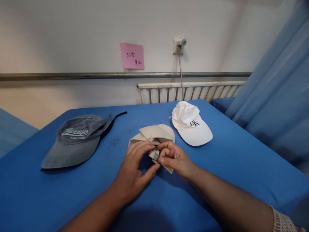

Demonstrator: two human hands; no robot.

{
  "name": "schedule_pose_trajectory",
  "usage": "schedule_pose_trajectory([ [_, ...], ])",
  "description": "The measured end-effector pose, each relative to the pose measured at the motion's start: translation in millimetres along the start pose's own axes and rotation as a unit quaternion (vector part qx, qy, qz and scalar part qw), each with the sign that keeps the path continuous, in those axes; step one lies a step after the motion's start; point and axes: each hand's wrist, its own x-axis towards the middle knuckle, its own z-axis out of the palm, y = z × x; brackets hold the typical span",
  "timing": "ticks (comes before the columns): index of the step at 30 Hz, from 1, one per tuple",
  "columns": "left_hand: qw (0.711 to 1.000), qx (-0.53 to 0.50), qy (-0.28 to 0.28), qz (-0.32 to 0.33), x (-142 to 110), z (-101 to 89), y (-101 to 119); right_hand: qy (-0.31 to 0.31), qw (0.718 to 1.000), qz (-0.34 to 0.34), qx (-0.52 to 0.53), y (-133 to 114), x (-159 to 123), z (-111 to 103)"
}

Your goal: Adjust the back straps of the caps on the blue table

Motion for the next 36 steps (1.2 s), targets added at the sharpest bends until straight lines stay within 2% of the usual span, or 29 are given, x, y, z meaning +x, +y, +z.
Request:
schedule_pose_trajectory([
  [2, 0.997, 0.035, -0.063, 0.037, 1, -0.7, -1, -0.006, 1.000, 0.002, 0.000, 0, -1, 1],
  [4, 0.994, 0.051, -0.092, 0.025, 2, 0.9, -2, -0.006, 1.000, 0.001, -0.012, 0, -2, 1],
  [8, 0.992, 0.033, -0.110, -0.043, -1, 5.3, -3, 0.008, 0.999, -0.011, -0.032, -2, -2, 1],
  [14, 0.985, -0.040, -0.130, -0.105, 0, 3.5, 1, 0.016, 0.999, -0.010, -0.034, -2, 0, 0],
  [18, 0.976, -0.043, -0.149, -0.151, 3, 4.3, 4, 0.022, 0.999, -0.008, -0.041, -3, 0, 1],
  [22, 0.971, -0.007, -0.180, -0.155, 0, 12.1, 2, 0.014, 0.999, -0.003, -0.029, -4, -4, 7],
  [26, 0.967, -0.051, -0.214, -0.127, -5, 23.3, -2, -0.001, 1.000, 0.001, -0.019, -3, -7, 12],
  [31, 0.968, -0.082, -0.198, -0.130, -6, 22.9, -8, 0.065, 0.997, -0.018, 0.033, -5, -1, 4],
  [36, 0.991, 0.017, -0.102, -0.087, -4, 8.7, -13, 0.097, 0.992, -0.027, 0.076, -11, 4, -7],
])
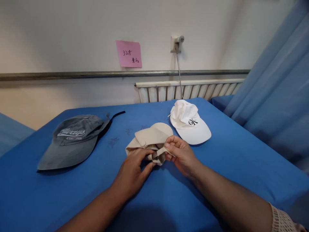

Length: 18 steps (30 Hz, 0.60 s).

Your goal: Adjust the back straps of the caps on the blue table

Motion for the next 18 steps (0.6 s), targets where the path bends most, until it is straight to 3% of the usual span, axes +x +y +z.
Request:
schedule_pose_trajectory([
  [3, 0.998, 0.046, 0.029, 0.022, 2, -8.0, 0, 0.032, 0.996, -0.043, -0.066, -3, 0, -5],
  [5, 0.998, 0.054, 0.031, 0.032, 4, -11.0, 0, 0.067, 0.968, -0.147, -0.191, -8, -3, -6],
  [7, 0.997, 0.050, 0.033, 0.038, 4, -11.6, 0, 0.047, 0.896, -0.266, -0.353, -13, -7, -6],
  [9, 0.998, 0.041, 0.035, 0.038, 3, -10.3, 2, -0.033, 0.811, -0.318, -0.490, -18, -13, -3],
  [10, 0.998, 0.035, 0.036, 0.033, 2, -9.3, 2, -0.069, 0.778, -0.318, -0.537, -19, -15, -1],
  [12, 0.999, 0.026, 0.038, 0.015, -1, -7.1, 4, -0.117, 0.740, -0.294, -0.594, -18, -18, 3],
  [18, 1.000, 0.018, 0.009, 0.004, -2, -9.2, 8, -0.139, 0.711, -0.263, -0.637, -11, -19, 7],
])
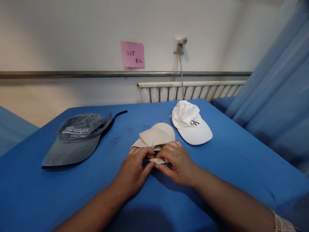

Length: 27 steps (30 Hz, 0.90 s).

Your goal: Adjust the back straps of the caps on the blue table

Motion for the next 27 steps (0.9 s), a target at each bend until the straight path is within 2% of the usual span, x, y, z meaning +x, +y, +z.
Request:
schedule_pose_trajectory([
  [4, 0.999, 0.016, -0.030, 0.031, 10, -19.0, -6, 0.023, 1.000, 0.015, -0.015, 4, 0, -3],
  [7, 0.999, -0.003, -0.029, 0.018, 17, -40.9, -18, 0.041, 0.998, 0.038, -0.012, 10, 1, -4],
  [9, 0.995, -0.091, -0.045, -0.012, 18, -54.5, -27, 0.040, 0.998, 0.048, -0.003, 14, 1, -3],
  [10, 0.984, -0.168, -0.047, -0.026, 17, -60.0, -32, 0.039, 0.998, 0.050, 0.000, 16, 1, -2],
  [11, 0.964, -0.259, -0.035, -0.042, 16, -64.5, -36, 0.038, 0.998, 0.051, 0.004, 18, 1, 0],
  [13, 0.900, -0.427, 0.016, -0.085, 13, -70.0, -44, 0.043, 0.997, 0.054, 0.019, 20, 1, 3],
  [15, 0.845, -0.511, 0.069, -0.138, 12, -72.0, -51, 0.043, 0.996, 0.063, 0.052, 19, 1, 7],
  [17, 0.834, -0.513, 0.105, -0.176, 13, -72.5, -56, 0.025, 0.991, 0.068, 0.116, 16, -1, 10],
  [20, 0.851, -0.473, 0.172, -0.151, 14, -74.6, -56, -0.041, 0.969, 0.051, 0.240, 9, -4, 12],
  [21, 0.860, -0.466, 0.156, -0.133, 13, -75.6, -53, -0.046, 0.963, 0.043, 0.262, 8, -5, 12],
  [22, 0.873, -0.462, 0.094, -0.123, 10, -76.3, -49, -0.034, 0.961, 0.041, 0.270, 8, -5, 13],
  [24, 0.884, -0.427, -0.128, -0.138, 4, -74.8, -37, 0.033, 0.964, 0.065, 0.258, 12, -5, 13],
  [25, 0.873, -0.382, -0.253, -0.166, 0, -72.0, -31, 0.071, 0.960, 0.089, 0.257, 15, -5, 13],
  [26, 0.863, -0.329, -0.327, -0.199, -3, -67.5, -25, 0.103, 0.951, 0.118, 0.265, 20, -4, 14],
  [27, 0.868, -0.282, -0.342, -0.223, -6, -61.6, -21, 0.128, 0.939, 0.147, 0.282, 25, -2, 15],
])
